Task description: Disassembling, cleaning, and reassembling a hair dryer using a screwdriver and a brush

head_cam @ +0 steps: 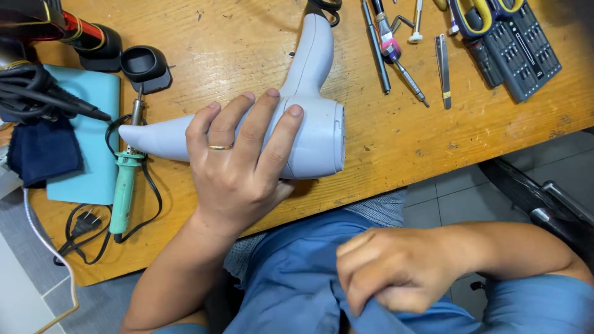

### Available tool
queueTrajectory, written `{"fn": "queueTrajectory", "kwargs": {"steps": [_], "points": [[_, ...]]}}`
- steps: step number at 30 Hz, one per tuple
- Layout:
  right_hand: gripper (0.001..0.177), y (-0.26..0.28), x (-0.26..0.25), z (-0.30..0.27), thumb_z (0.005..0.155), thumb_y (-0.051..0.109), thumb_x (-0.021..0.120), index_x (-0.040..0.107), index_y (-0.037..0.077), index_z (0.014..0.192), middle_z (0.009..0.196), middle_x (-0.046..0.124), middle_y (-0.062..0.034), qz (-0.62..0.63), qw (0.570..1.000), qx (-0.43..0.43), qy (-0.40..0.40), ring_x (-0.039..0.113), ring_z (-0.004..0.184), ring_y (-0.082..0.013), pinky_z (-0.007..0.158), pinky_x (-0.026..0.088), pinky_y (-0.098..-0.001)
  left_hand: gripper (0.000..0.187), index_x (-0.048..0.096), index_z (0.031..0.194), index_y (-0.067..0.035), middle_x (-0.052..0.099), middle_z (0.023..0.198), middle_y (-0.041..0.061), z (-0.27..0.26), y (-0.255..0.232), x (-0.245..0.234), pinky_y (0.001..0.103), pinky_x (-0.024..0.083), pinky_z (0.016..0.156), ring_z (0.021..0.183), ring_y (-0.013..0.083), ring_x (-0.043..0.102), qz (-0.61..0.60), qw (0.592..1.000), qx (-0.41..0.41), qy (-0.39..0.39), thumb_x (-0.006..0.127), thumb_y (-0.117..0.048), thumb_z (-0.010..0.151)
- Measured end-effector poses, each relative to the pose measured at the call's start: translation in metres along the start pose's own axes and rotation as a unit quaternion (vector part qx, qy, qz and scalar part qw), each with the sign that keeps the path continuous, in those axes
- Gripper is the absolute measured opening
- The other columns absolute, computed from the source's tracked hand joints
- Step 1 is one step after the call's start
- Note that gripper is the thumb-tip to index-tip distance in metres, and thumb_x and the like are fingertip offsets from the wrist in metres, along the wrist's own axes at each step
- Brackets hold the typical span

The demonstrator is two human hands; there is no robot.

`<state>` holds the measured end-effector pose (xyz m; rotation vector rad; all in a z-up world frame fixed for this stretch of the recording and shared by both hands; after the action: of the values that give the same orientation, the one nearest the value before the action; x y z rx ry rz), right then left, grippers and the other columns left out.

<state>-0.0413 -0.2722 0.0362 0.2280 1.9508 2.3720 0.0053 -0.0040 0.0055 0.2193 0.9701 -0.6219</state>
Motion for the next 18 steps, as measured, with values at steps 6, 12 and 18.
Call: {"fn": "queueTrajectory", "kwargs": {"steps": [6, 12, 18], "points": [[0.023, 0.023, 0.005, 0.009, 0.130, 0.028, 0.055, 0.066, 0.007, 0.128, 0.104, 0.071, -0.0166, 0.102, 0.964, -0.133, -0.205, 0.068, 0.085, -0.0388, 0.082, 0.062, -0.0508, 0.063, 0.076, 0.145, -0.006, 0.082, 0.142, 0.023, 0.004, -0.002, -0.003, 0.058, 0.052, 0.108, 0.123, 0.0424, 0.079, -0.019, 1.000, 0.014, -0.007, 0.052, -0.058, 0.119], [0.029, 0.028, 0.000, 0.005, 0.129, 0.027, 0.047, 0.068, 0.008, 0.126, 0.107, 0.069, -0.0153, 0.014, 0.979, -0.124, -0.159, 0.067, 0.088, -0.0395, 0.083, 0.059, -0.0517, 0.049, 0.073, 0.143, -0.005, 0.083, 0.140, 0.024, 0.004, -0.002, 0.000, 0.059, 0.052, 0.109, 0.122, 0.0431, 0.079, -0.004, 1.000, 0.007, -0.013, 0.065, -0.045, 0.116], [0.039, 0.028, -0.010, 0.005, 0.128, 0.027, 0.037, 0.070, 0.008, 0.124, 0.110, 0.067, -0.0138, -0.065, 0.989, -0.101, -0.083, 0.067, 0.092, -0.0403, 0.083, 0.056, -0.0527, 0.056, 0.073, 0.145, -0.005, 0.083, 0.142, 0.025, 0.002, 0.001, -0.001, 0.059, 0.051, 0.111, 0.124, 0.0442, 0.080, -0.009, 1.000, 0.007, -0.004, 0.068, -0.054, 0.118]]}}
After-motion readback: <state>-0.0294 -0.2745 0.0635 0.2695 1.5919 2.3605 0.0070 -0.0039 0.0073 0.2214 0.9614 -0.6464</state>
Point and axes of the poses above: each hand's wrist, its own z-axis towards the middle knuckle, its own x-axis out of the palm, y = z × x, the point moved 1 cm from there along z, towards the middle knuckle
